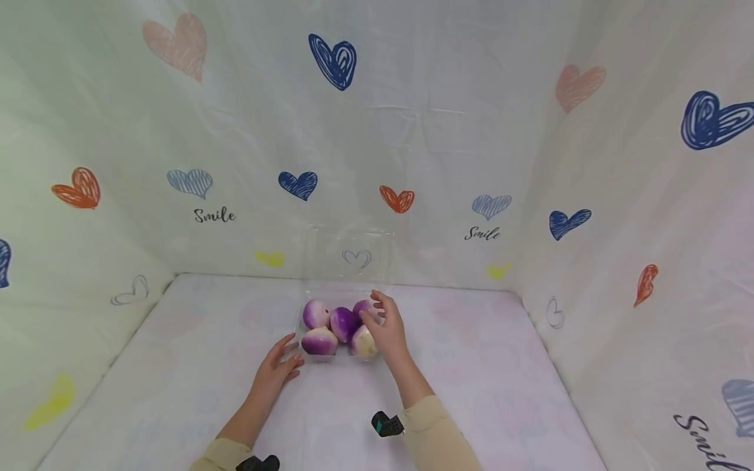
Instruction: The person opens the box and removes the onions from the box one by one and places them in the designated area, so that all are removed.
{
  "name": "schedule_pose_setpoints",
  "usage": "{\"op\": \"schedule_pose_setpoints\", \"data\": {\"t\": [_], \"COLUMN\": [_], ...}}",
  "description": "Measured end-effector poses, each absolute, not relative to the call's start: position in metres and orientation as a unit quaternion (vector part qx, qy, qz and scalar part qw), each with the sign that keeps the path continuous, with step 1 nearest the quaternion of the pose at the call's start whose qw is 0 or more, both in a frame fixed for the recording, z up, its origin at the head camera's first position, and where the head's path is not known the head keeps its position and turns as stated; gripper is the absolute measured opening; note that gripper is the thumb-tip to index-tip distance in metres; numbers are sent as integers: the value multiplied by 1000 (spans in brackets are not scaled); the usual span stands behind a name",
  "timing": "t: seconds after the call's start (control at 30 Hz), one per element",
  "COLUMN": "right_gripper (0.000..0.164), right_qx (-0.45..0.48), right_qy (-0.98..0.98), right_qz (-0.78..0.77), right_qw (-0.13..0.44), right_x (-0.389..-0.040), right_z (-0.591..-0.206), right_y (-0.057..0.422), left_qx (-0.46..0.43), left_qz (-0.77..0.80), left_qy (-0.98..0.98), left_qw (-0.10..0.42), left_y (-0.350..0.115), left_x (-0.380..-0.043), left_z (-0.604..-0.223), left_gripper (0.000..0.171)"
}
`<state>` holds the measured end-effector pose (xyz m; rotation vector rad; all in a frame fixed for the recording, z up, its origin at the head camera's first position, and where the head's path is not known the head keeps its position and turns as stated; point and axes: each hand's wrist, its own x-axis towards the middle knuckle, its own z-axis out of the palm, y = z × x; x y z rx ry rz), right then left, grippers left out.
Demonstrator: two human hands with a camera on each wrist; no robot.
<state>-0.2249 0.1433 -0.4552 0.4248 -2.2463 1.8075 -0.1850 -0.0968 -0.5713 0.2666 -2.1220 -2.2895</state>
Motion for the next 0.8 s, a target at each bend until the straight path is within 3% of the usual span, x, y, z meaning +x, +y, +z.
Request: {"op": "schedule_pose_setpoints", "data": {"t": [0.43,0.8], "right_gripper": [55,55], "right_qx": [169,210], "right_qy": [-800,-870], "right_qz": [565,445], "right_qw": [112,17], "right_x": [-236,-240], "right_z": [-505,-502], "right_y": [154,164], "left_qx": [75,69], "left_qz": [-729,-714], "left_qy": [-681,-697], "left_qw": [2,0], "left_y": [-97,-97], "left_x": [-183,-182], "left_z": [-565,-565], "left_gripper": [54,53]}}
